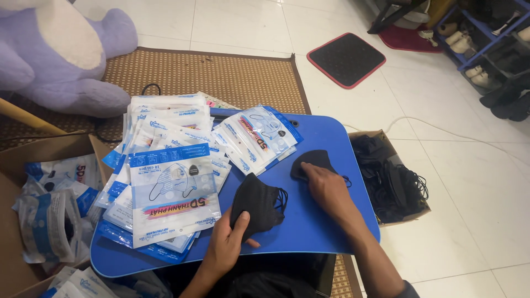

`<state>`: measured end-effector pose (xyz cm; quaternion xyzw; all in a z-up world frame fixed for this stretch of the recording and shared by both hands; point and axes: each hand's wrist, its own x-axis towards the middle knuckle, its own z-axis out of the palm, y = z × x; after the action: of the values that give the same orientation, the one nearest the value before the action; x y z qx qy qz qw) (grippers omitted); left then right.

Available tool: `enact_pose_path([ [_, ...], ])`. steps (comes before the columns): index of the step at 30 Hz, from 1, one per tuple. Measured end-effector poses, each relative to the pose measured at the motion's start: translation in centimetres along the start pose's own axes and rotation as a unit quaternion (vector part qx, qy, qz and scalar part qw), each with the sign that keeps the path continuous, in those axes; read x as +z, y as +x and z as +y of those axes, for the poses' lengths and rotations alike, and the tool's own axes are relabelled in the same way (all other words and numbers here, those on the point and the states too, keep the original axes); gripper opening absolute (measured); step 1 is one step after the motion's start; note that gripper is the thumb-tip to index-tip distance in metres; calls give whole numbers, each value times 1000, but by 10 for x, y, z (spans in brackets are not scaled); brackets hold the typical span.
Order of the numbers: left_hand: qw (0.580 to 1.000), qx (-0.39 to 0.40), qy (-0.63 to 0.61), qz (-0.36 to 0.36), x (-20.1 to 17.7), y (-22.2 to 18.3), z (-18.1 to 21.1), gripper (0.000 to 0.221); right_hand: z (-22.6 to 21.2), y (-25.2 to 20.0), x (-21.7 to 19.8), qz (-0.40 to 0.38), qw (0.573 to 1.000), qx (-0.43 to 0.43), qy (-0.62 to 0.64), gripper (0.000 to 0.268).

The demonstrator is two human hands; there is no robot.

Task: Sorting and organizing individual black face masks and stacks of packaged white face masks on a small table.

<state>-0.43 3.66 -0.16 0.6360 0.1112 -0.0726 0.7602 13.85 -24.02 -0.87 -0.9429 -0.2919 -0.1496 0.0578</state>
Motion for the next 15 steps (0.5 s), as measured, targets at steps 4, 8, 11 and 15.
enact_pose_path([
  [4, 1000, -18, -8, -3, -3, -1, 5, 50, 0, -5, 0, -32, 993, 113, 18, 54],
  [8, 999, -39, -26, -7, -5, 1, 10, 51, -50, -11, -30, 139, 983, 34, 115, 35],
  [11, 998, -50, -45, -17, -6, 2, 6, 48, -89, -15, -32, 214, 965, -73, 134, 28],
  [15, 994, -47, -95, -21, -7, 0, 8, 49, -132, -12, -41, 186, 949, -206, 149, 23],
])
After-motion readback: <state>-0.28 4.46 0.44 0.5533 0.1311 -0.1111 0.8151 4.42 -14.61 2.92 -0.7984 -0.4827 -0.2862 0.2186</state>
